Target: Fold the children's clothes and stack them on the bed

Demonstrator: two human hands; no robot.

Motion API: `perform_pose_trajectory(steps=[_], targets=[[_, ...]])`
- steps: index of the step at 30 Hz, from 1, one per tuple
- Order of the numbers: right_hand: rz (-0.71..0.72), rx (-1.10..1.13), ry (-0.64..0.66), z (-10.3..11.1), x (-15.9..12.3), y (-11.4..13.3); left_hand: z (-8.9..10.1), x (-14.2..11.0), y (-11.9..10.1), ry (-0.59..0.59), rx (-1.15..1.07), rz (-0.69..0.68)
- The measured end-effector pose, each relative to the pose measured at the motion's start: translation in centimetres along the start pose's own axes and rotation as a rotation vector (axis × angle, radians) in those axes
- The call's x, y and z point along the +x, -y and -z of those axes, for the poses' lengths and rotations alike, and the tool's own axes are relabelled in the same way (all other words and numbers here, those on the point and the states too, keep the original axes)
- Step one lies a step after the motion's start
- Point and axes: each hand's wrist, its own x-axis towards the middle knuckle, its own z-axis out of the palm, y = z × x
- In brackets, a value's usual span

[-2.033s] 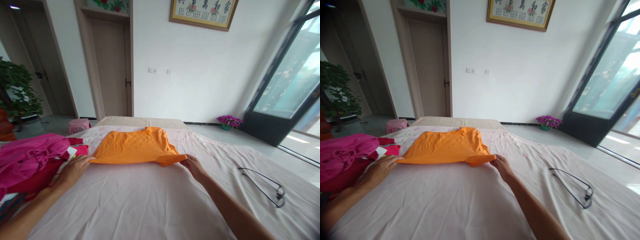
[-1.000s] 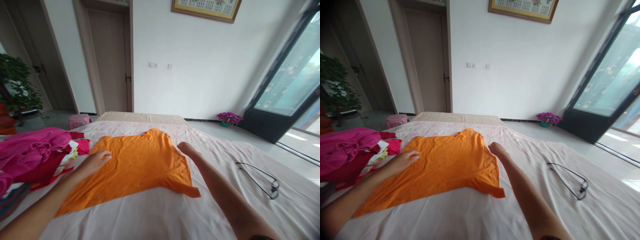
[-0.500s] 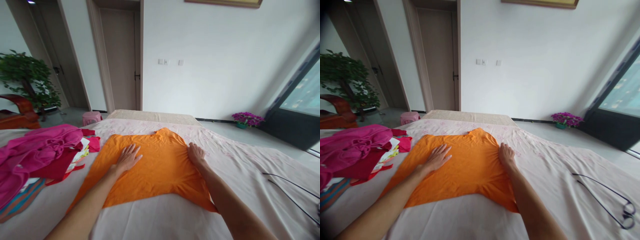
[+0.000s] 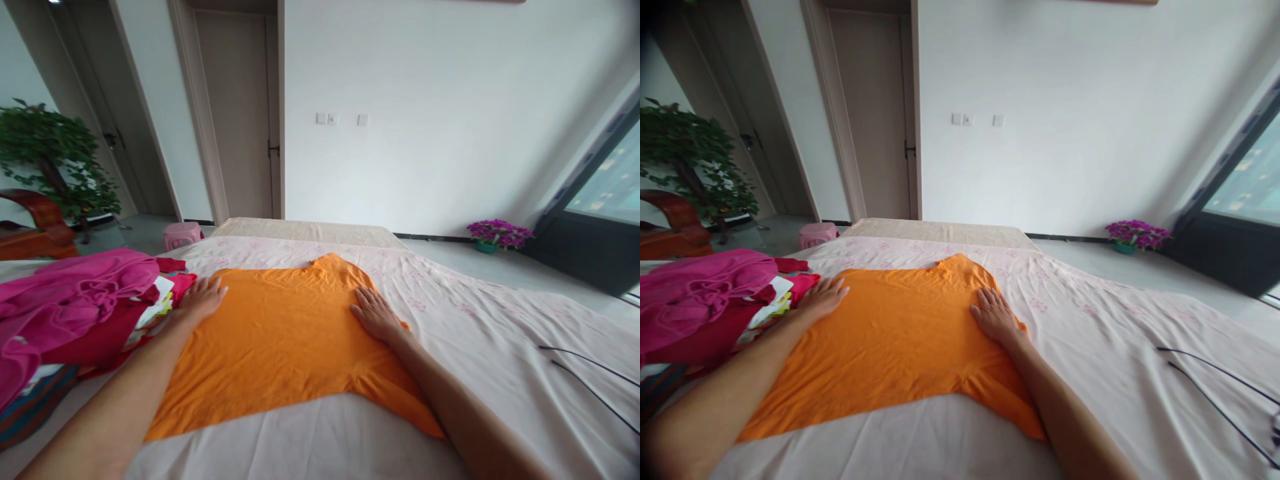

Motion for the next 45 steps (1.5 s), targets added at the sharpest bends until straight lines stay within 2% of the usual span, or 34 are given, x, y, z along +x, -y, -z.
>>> perform_pose_trajectory(steps=[1, 3, 6, 8, 10, 11, 12, 14, 19, 21, 22, 24, 26, 30, 31, 33, 34, 36, 40, 43, 45], targets=[[0.001, -0.004, -0.008, 0.0, 0.0, 0.1, 0.2, 0.2, -0.5, -0.02, 0.004, 0.023], [0.007, -0.014, -0.024, 0.1, -0.1, 0.4, 0.4, 0.5, -3.2, -0.061, 0.006, -0.004], [0.009, -0.022, -0.041, 0.1, -0.2, 0.5, -0.3, 0.4, -9.7, -0.071, -0.028, -0.238], [0.01, -0.018, -0.044, 0.0, -0.2, 0.4, -1.3, 0.3, -14.1, -0.031, -0.061, -0.428], [0.017, -0.013, -0.045, -0.2, -0.2, 0.2, -2.4, 0.4, -16.9, 0.02, -0.085, -0.54], [0.021, -0.012, -0.046, -0.2, -0.2, 0.1, -2.8, 0.6, -17.4, 0.039, -0.094, -0.558], [0.024, -0.012, -0.047, -0.3, -0.2, 0.0, -3.1, 1.0, -17.3, 0.051, -0.099, -0.549], [0.029, -0.013, -0.05, -0.3, -0.2, 0.0, -3.2, 2.1, -15.3, 0.056, -0.102, -0.467], [0.031, -0.01, -0.051, -0.2, -0.3, 0.2, -1.6, 3.8, -5.2, 0.014, -0.092, -0.127], [0.027, -0.011, -0.051, -0.1, -0.3, 0.4, -0.5, 3.2, -2.5, -0.022, -0.087, 0.002], [0.027, -0.011, -0.053, 0.0, -0.2, 0.4, 0.0, 2.6, -1.9, -0.051, -0.087, 0.061], [0.028, -0.01, -0.058, 0.1, -0.2, 0.4, 0.6, 1.0, -2.4, -0.111, -0.086, 0.123], [0.033, -0.009, -0.06, 0.1, -0.1, 0.5, 0.8, -1.3, -4.8, -0.144, -0.088, 0.076], [0.047, -0.016, -0.035, 0.5, -0.1, 0.6, -0.3, -7.8, -11.4, -0.116, -0.122, -0.2], [0.045, -0.017, -0.024, 0.6, -0.2, 0.7, -0.7, -9.6, -12.5, -0.112, -0.146, -0.307], [0.036, -0.016, 0.003, 1.0, -0.8, 0.7, -1.3, -12.5, -13.2, -0.06, -0.154, -0.401], [0.037, -0.015, 0.012, 1.1, -1.3, 0.6, -1.5, -13.5, -12.8, -0.036, -0.14, -0.407], [0.043, -0.01, 0.029, 1.5, -2.6, 0.1, -1.6, -14.5, -10.4, -0.017, -0.089, -0.342], [-0.021, -0.025, 0.039, 2.3, -6.1, -1.9, -1.5, -14.0, -2.8, -0.079, 0.022, -0.134], [-0.112, 0.017, -0.039, 3.2, -8.9, -3.6, -1.9, -13.6, 1.5, -0.101, 0.049, -0.022], [-0.124, 0.128, -0.127, 4.1, -10.9, -4.3, -2.1, -13.7, 2.8, -0.103, 0.049, 0.005]])
